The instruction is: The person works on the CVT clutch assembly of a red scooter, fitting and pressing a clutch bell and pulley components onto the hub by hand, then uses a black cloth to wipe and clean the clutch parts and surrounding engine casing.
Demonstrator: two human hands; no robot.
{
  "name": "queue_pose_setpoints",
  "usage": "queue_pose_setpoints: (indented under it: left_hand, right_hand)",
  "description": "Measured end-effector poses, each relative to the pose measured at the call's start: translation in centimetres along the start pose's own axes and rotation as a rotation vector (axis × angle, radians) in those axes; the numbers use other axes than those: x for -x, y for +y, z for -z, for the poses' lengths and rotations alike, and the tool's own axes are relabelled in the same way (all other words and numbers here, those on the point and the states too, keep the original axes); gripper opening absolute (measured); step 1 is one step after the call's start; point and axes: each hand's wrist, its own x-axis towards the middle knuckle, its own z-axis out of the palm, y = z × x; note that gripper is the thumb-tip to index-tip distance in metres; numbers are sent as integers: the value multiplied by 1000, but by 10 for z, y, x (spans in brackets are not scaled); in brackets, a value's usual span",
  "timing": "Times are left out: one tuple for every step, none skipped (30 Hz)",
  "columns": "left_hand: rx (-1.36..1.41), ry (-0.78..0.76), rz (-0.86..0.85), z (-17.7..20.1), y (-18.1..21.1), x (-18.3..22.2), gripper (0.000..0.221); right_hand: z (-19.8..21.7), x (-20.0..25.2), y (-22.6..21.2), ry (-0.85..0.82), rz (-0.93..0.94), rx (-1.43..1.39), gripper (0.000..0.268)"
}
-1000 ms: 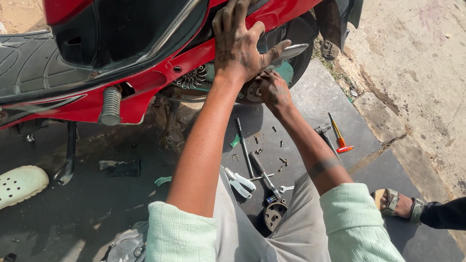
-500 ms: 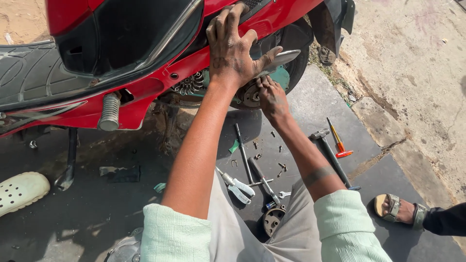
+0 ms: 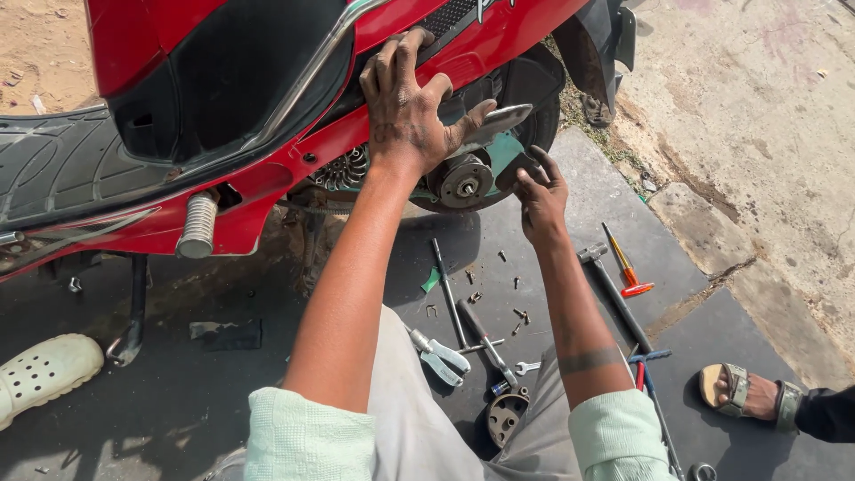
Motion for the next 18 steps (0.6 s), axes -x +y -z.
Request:
queue_pose_setpoints:
  left_hand:
    - [-3,9,-8,0,-1,-1,72]
    - [-4,13,-13,-1,-1,0,71]
    - [-6,13,-8,-2,-2,-1,71]
    - [1,16,-11,-4,-3,-2,72]
    - [7,19,-14,-6,-4,-2,73]
    - [10,12,-8,-6,-5,0,73]
    - [-4,18,-15,-6,-5,3,74]
    - [-17,28,-28,-8,-6,1,75]
    - [-12,26,-27,-9,-4,1,75]
    - [-21,4,-17,-8,-4,0,75]
    - [-29,-17,-6,-6,-4,-2,76]
    - [-36,-18,2,-8,-5,-1,76]
    - [-44,-5,-8,-10,-6,0,75]
    - [-60,11,-18,-9,-9,0,75]
    - [-73,14,-11,-11,-8,0,75]
    - [-73,43,-22,-13,-9,0,74]
    - [-74,73,-34,-15,-10,1,74]
    - [-89,76,-23,-13,-8,1,74]
  right_hand:
    - [-5,17,-15,38,-89,-178,49]
    - [-8,37,-29,80,-184,-354,55]
    - [1,50,-25,77,-188,-352,55]
    - [9,62,-21,58,-223,-436,53]
    - [19,74,-17,40,-258,-520,51]
    - [23,78,-13,46,-266,-517,51]
    - [27,82,-10,0,-256,-549,45]
    - [31,82,-8,-49,-238,-582,39]
    - [30,86,-13,-44,-239,-581,39]
    - [26,87,-19,-101,-236,-447,37]
    - [22,88,-24,-158,-231,-312,35]
    - [15,88,-31,-164,-239,-313,35]
    - [7,88,-38,-158,-293,-276,38]
    - [-2,88,-44,-158,-346,-242,45]
    - [2,82,-34,-172,-352,-244,45]
    - [6,76,-24,-195,-343,-121,36]
    - [10,70,-13,-219,-330,2,28]
    - [2,64,-15,-237,-338,2,28]
